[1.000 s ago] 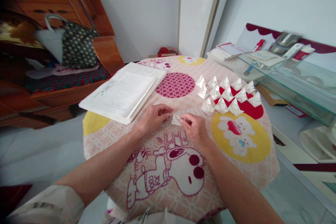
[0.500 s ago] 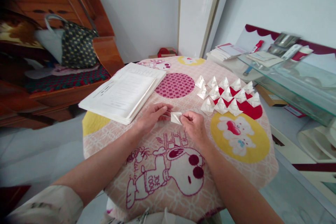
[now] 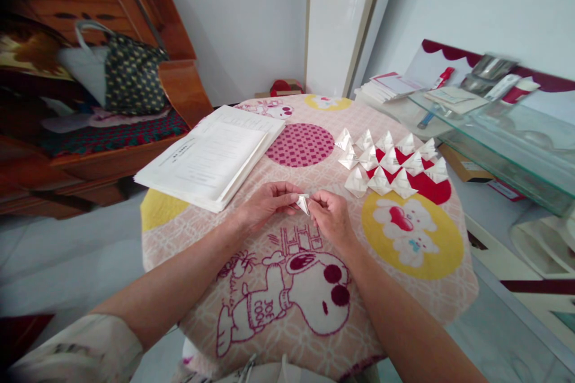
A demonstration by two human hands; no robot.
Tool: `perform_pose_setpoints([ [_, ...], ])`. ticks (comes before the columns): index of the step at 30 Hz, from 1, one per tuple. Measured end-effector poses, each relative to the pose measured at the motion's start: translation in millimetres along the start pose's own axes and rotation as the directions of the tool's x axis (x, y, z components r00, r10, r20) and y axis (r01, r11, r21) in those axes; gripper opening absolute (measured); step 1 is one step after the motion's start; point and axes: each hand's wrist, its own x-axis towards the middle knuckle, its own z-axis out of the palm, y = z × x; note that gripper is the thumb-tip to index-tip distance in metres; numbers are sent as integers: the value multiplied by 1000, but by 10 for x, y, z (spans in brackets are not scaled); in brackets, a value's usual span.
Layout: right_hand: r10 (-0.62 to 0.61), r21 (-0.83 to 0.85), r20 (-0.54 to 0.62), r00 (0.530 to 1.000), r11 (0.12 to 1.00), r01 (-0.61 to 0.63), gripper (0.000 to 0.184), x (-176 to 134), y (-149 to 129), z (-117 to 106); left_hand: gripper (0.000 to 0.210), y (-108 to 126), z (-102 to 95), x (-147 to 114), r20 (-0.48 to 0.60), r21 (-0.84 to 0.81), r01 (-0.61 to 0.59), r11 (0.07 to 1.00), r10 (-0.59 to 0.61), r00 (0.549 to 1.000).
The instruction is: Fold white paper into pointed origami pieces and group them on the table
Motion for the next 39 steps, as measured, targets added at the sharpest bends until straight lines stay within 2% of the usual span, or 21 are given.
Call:
perform_pose_setpoints([
  [6, -6, 54, 62, 998, 999, 2, 37, -16, 15, 8, 18, 30, 7, -9, -73, 76, -38, 996, 44, 996],
  [10, 61, 174, 70, 996, 982, -72, 30, -20, 4, 33, 16, 45, 2, -9, -91, 146, -84, 986, 98, 991],
  [14, 154, 302, 96, 983, 937, -176, 25, -7, 6, 42, 19, 53, 29, -26, -58, 144, -97, 985, 106, 993],
  [21, 166, 471, 172, 971, 852, -230, 21, 18, -19, -13, 37, 81, 39, -48, 84, 20, -108, 994, 106, 991],
  [24, 180, 493, 221, 958, 827, -269, 23, 24, -27, -39, 40, 71, 33, -37, 116, 16, -121, 993, 118, 986],
  [28, 187, 490, 270, 945, 818, -302, 24, 26, -37, -48, 36, 44, 38, -25, 104, 37, -162, 986, 157, 982],
  [39, 194, 505, 262, 945, 807, -306, 23, 29, -28, -42, 35, 13, 33, -8, 107, 64, -196, 978, 189, 976],
])
